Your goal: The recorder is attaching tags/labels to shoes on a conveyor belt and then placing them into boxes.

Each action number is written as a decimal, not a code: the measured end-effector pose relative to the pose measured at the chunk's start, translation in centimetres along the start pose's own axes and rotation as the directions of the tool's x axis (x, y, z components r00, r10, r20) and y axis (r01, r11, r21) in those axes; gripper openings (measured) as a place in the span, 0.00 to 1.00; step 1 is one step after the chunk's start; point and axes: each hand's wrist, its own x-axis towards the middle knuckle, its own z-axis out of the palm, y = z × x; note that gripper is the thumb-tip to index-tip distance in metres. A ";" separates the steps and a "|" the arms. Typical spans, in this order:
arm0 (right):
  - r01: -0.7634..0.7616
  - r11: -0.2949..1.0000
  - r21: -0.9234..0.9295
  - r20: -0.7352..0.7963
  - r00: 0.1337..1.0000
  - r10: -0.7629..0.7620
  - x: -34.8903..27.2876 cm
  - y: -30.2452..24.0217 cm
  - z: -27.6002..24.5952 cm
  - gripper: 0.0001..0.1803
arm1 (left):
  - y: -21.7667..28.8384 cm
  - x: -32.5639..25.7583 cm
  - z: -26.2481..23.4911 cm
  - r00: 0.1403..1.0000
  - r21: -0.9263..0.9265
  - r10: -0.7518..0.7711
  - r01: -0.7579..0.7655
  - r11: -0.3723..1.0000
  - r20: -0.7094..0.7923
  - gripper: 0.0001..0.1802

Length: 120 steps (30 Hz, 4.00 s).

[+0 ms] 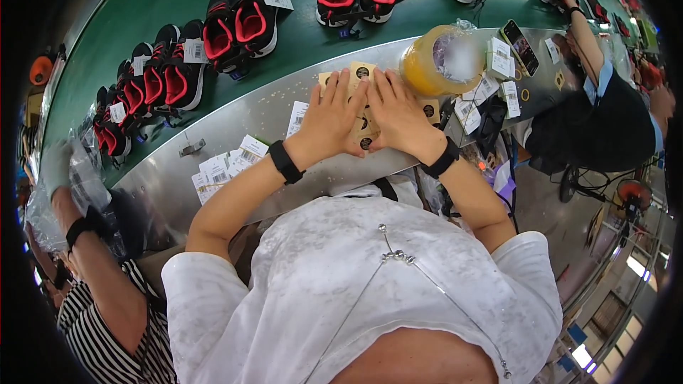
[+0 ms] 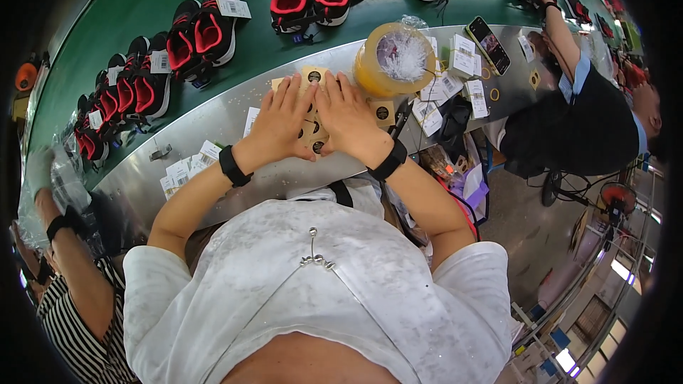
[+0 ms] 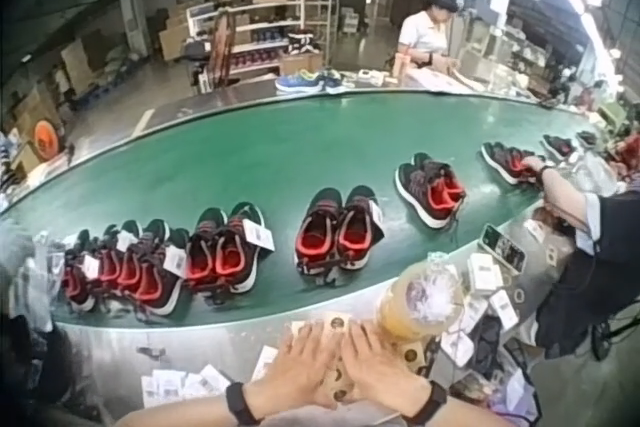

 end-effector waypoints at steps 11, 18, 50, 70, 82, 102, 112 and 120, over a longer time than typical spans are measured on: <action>-0.023 0.989 0.146 -0.173 0.984 0.049 -1.3 0.3 0.4 0.38 | 1.8 1.2 0.4 0.986 -0.272 0.076 -0.115 0.956 -0.148 0.54; -0.033 0.999 0.031 -0.284 0.958 0.040 -2.0 0.3 0.5 0.37 | 1.5 1.1 -0.4 0.994 -0.156 0.030 -0.047 0.987 -0.109 0.50; -0.136 0.876 0.463 -0.018 0.987 0.163 -9.9 3.9 4.5 0.17 | -4.0 -4.1 -0.9 0.960 -0.061 -0.274 0.270 0.961 -0.063 0.59; -0.167 0.813 0.558 -0.109 0.956 0.271 -11.0 6.8 4.8 0.16 | -2.0 0.4 -1.0 0.948 0.097 -0.300 0.291 0.952 0.107 0.44; -0.583 -0.420 0.695 0.642 0.240 0.728 -31.5 -8.1 13.9 0.18 | -4.4 3.3 -3.5 0.882 0.092 -0.148 0.120 0.989 0.448 0.39; -0.907 -0.339 0.251 0.515 -0.171 0.840 -27.1 -3.1 33.4 0.27 | -8.2 5.7 -0.1 0.904 -0.125 -0.252 0.310 0.942 0.346 0.26; -0.917 -0.305 0.256 0.648 -0.071 0.758 -28.4 -3.0 35.8 0.29 | -8.1 5.9 1.0 0.936 -0.111 -0.214 0.253 0.961 0.281 0.21; -0.430 -0.321 0.844 0.447 0.233 0.864 -30.0 -0.7 31.9 0.25 | -6.5 6.6 1.9 0.910 -0.078 -0.167 0.211 0.974 0.379 0.26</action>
